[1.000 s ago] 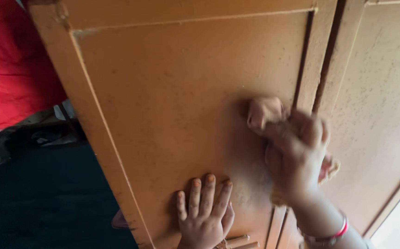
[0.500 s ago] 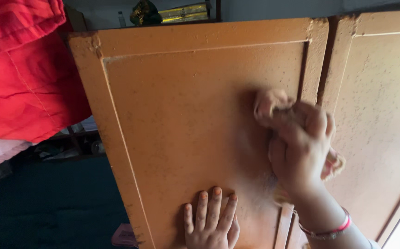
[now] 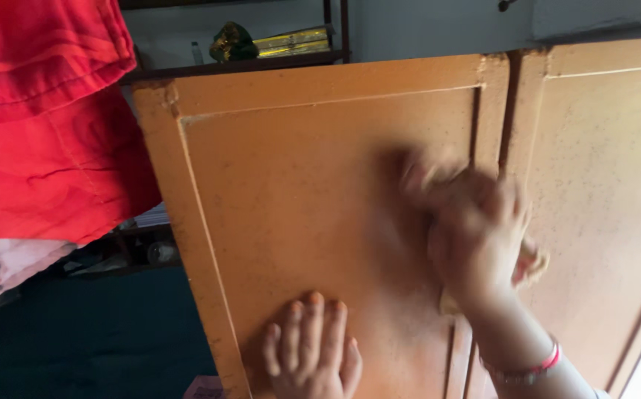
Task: The person wipes the surface of a wooden door with a cloth. They systematically clean the door panels, edges, and the metal latch area using circular and back-and-forth motions.
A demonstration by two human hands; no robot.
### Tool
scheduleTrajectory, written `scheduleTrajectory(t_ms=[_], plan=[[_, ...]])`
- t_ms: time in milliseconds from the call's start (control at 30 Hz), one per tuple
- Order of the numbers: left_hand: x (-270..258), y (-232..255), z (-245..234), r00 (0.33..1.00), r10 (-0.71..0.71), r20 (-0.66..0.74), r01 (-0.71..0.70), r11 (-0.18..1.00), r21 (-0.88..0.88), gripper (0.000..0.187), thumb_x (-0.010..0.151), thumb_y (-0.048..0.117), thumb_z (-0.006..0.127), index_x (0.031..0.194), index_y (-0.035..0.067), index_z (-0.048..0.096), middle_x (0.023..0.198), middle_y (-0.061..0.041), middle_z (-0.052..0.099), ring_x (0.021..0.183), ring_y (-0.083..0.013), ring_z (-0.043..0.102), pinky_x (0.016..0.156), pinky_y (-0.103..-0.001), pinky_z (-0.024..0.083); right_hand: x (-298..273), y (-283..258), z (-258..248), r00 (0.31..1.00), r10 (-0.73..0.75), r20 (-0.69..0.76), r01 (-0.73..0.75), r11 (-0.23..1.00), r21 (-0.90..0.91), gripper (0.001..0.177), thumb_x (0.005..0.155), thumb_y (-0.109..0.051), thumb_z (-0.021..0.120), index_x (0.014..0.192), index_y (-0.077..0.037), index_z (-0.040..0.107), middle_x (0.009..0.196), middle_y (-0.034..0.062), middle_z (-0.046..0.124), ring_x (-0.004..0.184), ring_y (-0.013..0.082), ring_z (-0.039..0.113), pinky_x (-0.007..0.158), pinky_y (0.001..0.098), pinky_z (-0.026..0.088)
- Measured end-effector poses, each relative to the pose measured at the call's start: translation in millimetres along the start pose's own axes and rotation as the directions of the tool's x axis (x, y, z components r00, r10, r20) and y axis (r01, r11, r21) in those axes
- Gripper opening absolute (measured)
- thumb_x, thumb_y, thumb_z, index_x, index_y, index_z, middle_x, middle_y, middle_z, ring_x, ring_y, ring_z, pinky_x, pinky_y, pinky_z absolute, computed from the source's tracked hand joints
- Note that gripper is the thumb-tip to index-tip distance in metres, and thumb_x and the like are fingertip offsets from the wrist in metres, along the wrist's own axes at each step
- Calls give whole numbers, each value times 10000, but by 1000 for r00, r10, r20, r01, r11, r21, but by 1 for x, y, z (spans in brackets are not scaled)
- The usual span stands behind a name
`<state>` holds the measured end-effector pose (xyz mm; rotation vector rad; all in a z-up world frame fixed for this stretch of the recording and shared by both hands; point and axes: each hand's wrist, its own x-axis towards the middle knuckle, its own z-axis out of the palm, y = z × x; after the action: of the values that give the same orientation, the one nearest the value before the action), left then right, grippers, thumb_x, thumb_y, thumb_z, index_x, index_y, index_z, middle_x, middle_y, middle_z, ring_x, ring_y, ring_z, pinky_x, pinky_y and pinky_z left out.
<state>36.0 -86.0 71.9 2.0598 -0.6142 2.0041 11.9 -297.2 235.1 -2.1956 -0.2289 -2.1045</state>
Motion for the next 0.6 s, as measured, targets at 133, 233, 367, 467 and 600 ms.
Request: scheduleTrajectory(t_ms=[133,233,367,467,600], plan=[[25,-5,-9,997,-66,35,66,998,8,488,959,427,581,1356,162,676,1478,-131,566,1408,-309,458,1206,-517,204,9,-10,11,992,76,-101,-69,995,68,329,851,55,604,1043,-137,790,1198,99,625,1155,325,579,1013,476,464],[36,-7,-11,997,-67,25,66,997,45,471,942,426,589,1328,178,695,1466,-109,583,1390,-289,476,1177,-501,222,-7,-30,15,1000,4,-18,0,977,214,123,909,-24,696,953,-126,749,1142,104,634,1058,303,599,919,435,487],[42,-18,-13,1000,19,-2,-19,998,57,446,938,426,599,1296,191,725,1430,-91,607,1326,-262,519,1128,-472,248,0,-15,2,995,-98,2,98,995,-33,276,801,23,633,961,-149,778,1160,103,648,1103,343,587,986,511,455],[42,-30,-13,997,77,-20,-76,995,58,406,937,419,610,1254,209,752,1407,-50,626,1255,-211,553,1080,-443,286,30,-1,3,992,117,-51,-118,993,-22,373,861,72,600,1077,-165,791,1192,57,650,1165,336,586,1023,499,454],[47,-46,-2,977,153,-152,-152,988,17,348,931,423,602,1166,236,778,1366,-13,650,1142,-177,584,929,-381,370,43,-25,12,985,111,-135,-102,992,69,371,846,37,604,1124,-147,767,1246,155,595,1149,390,553,1009,501,463]])
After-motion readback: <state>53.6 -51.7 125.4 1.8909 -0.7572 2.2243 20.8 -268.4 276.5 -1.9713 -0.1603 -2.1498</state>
